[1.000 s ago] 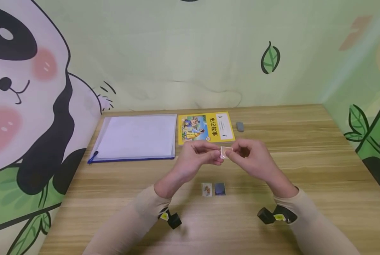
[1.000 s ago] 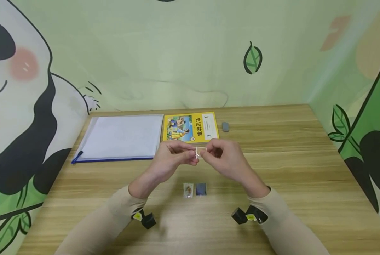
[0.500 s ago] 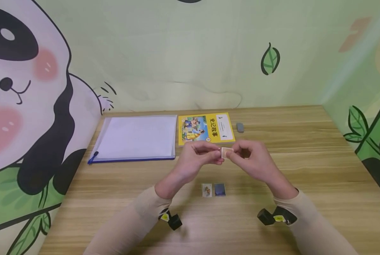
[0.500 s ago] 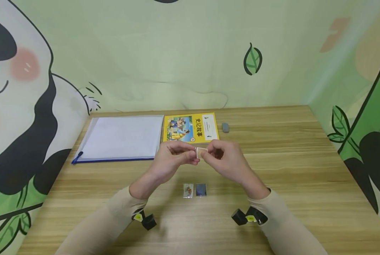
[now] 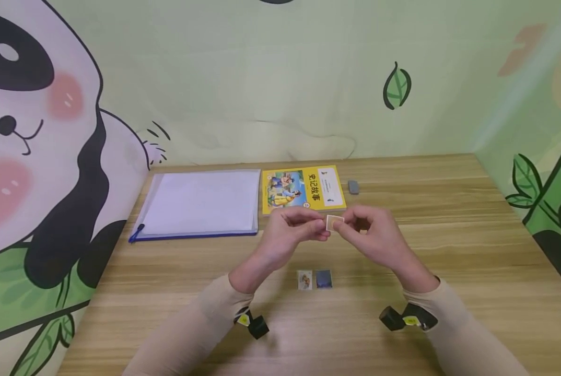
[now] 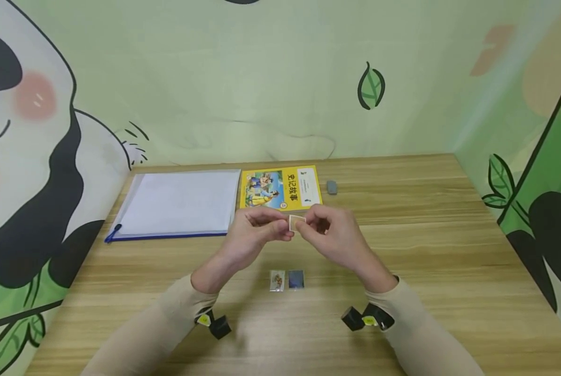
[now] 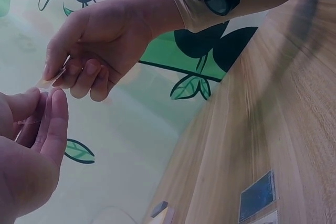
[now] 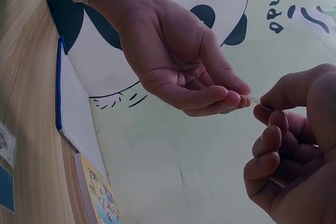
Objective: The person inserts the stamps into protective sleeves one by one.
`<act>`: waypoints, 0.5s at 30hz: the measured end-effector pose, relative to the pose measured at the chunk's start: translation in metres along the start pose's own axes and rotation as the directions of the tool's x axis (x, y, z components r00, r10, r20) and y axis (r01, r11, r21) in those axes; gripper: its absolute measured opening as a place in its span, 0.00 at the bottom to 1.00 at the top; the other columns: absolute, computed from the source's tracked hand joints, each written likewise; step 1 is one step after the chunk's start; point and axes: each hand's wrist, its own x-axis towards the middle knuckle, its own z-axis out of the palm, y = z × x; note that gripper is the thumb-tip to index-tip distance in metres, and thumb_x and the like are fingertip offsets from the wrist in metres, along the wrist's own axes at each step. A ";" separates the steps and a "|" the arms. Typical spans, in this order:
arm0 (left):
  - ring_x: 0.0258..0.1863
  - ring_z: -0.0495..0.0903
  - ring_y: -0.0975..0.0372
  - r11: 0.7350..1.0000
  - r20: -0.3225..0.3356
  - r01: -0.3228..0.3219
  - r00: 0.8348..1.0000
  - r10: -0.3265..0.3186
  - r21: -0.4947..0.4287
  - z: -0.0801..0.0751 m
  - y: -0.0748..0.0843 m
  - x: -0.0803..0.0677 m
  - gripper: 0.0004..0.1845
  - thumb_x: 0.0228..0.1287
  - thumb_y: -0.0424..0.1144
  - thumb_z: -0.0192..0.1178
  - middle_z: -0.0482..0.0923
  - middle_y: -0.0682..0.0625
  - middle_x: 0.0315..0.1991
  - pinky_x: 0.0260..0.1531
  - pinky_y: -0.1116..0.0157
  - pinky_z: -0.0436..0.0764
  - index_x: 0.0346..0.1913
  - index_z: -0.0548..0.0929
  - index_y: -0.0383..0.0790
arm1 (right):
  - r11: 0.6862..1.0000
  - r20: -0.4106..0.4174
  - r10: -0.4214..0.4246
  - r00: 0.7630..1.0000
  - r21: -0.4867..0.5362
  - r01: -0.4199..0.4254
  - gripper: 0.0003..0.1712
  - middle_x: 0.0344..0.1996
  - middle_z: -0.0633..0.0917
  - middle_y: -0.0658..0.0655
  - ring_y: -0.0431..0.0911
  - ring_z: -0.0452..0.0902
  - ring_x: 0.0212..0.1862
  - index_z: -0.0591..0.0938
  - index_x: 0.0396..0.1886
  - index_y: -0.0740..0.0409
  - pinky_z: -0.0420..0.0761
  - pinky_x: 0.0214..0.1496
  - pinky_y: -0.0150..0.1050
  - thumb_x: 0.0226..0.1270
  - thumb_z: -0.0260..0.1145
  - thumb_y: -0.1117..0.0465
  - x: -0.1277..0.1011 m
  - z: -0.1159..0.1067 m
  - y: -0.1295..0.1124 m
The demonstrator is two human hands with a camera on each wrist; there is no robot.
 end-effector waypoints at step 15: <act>0.28 0.87 0.59 0.992 -0.038 0.020 0.999 -0.015 0.121 0.000 0.001 0.000 0.11 0.63 0.23 0.61 0.87 0.38 0.35 0.38 0.55 0.88 0.47 0.79 0.18 | 0.992 -0.040 -0.106 0.994 -0.070 0.103 0.09 0.18 0.75 0.47 0.40 0.68 0.22 0.80 0.23 0.53 0.68 0.21 0.28 0.62 0.69 0.66 0.001 0.004 0.004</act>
